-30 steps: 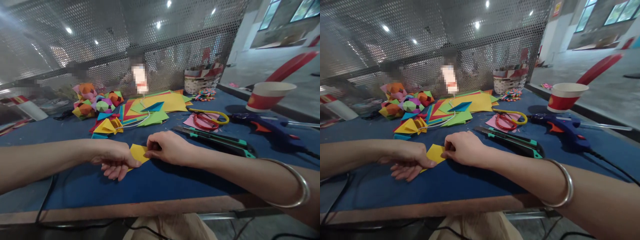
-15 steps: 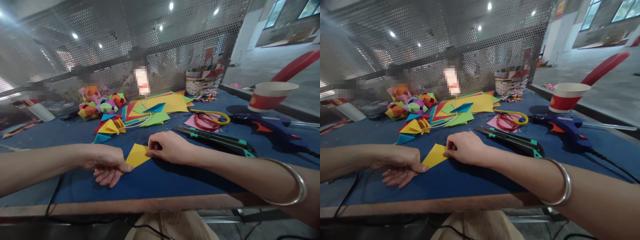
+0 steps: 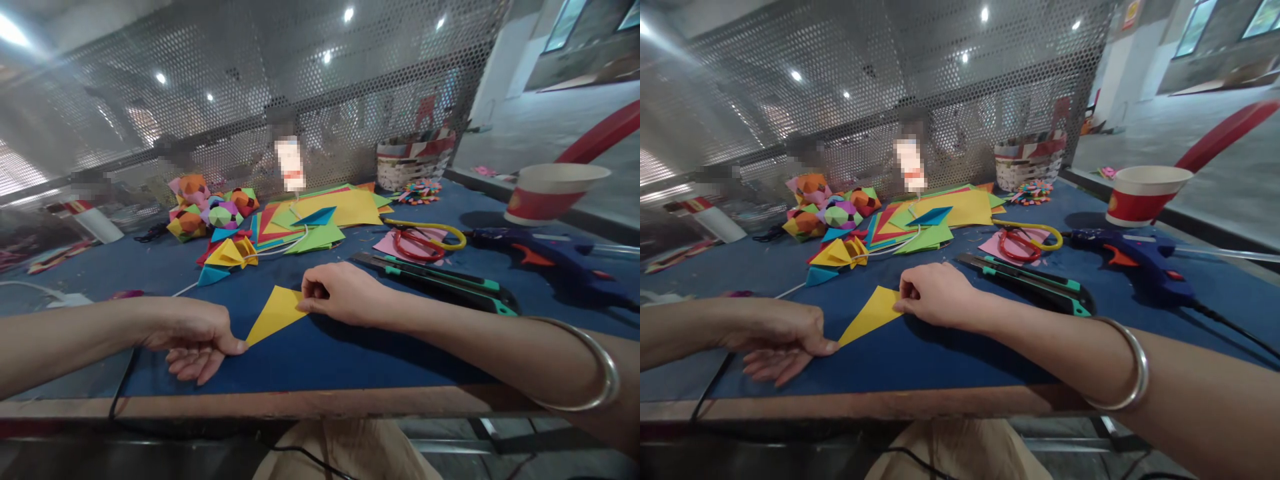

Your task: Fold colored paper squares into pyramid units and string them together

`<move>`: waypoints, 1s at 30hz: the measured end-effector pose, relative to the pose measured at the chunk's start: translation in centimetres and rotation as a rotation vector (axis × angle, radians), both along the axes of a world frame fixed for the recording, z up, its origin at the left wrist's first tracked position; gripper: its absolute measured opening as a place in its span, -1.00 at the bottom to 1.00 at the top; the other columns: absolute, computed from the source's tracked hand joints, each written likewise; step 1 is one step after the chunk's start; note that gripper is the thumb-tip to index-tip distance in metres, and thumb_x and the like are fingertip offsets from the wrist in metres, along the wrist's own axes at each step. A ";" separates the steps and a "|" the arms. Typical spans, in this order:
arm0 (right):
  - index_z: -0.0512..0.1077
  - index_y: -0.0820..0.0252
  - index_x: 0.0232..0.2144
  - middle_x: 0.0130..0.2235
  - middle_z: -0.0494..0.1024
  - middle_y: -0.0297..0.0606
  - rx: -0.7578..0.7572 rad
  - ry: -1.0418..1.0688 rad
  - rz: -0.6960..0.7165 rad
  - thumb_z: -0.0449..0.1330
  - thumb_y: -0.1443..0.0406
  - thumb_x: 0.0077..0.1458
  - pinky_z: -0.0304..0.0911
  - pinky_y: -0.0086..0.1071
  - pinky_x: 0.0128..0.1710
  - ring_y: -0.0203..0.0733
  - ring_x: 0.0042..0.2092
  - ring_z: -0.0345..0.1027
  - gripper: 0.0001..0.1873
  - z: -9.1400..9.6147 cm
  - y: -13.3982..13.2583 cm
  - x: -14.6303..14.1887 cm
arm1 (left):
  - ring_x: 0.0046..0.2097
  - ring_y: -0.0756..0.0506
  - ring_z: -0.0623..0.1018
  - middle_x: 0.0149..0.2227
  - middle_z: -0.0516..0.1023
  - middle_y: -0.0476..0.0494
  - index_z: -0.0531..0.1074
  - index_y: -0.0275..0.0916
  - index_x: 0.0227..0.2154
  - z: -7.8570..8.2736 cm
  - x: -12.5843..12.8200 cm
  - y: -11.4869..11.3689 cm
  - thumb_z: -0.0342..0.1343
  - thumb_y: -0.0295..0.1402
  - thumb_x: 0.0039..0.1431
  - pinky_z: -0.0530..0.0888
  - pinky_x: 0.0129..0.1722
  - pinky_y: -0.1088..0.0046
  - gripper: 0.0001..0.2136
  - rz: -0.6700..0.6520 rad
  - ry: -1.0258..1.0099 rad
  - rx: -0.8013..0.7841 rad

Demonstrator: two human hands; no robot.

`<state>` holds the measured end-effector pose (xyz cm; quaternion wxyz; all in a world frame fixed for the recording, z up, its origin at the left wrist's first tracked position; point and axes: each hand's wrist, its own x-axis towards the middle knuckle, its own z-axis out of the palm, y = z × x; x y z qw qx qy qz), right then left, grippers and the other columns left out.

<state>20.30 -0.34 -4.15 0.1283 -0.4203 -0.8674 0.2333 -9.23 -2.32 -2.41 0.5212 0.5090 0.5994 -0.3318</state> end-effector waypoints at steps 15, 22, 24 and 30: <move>0.63 0.18 -0.23 -0.24 0.73 -0.27 -0.003 0.015 0.009 0.42 0.25 0.30 0.14 -0.39 -0.29 -0.19 -0.21 0.54 -0.89 0.2 -0.2 0.1 | -0.69 -0.10 0.37 -0.69 0.45 -0.22 0.52 -0.20 -0.67 2.5 1.3 -0.9 0.15 0.44 0.02 0.20 -0.79 0.45 -0.29 -0.001 -0.045 0.030; 0.64 0.18 -0.20 -0.21 0.74 -0.26 0.009 0.003 0.002 0.41 0.26 0.32 0.13 -0.39 -0.29 -0.19 -0.21 0.55 -0.91 0.3 -0.3 0.0 | -0.68 0.00 0.35 -0.67 0.45 -0.17 0.52 -0.24 -0.67 4.0 7.4 1.1 0.16 0.60 -0.15 0.17 -0.74 0.54 -0.17 -0.027 -0.020 0.206; 0.65 0.18 -0.19 -0.21 0.74 -0.26 0.010 -0.006 0.005 0.41 0.27 0.32 0.12 -0.39 -0.30 -0.19 -0.21 0.56 -0.91 0.4 -0.4 0.1 | -0.68 0.02 0.34 -0.69 0.42 -0.10 0.51 -0.25 -0.66 3.2 8.5 1.8 0.09 0.58 0.01 0.16 -0.73 0.54 -0.16 -0.042 0.013 0.214; 0.65 0.18 -0.16 -0.17 0.75 -0.24 0.008 -0.012 0.008 0.40 0.26 0.33 0.12 -0.38 -0.30 -0.16 -0.17 0.57 -0.90 0.6 -0.5 0.1 | -0.70 0.06 0.30 -0.71 0.36 0.08 0.49 -0.24 -0.58 2.0 9.3 2.5 -0.04 0.35 0.41 0.17 -0.70 0.54 -0.25 -0.073 0.085 0.202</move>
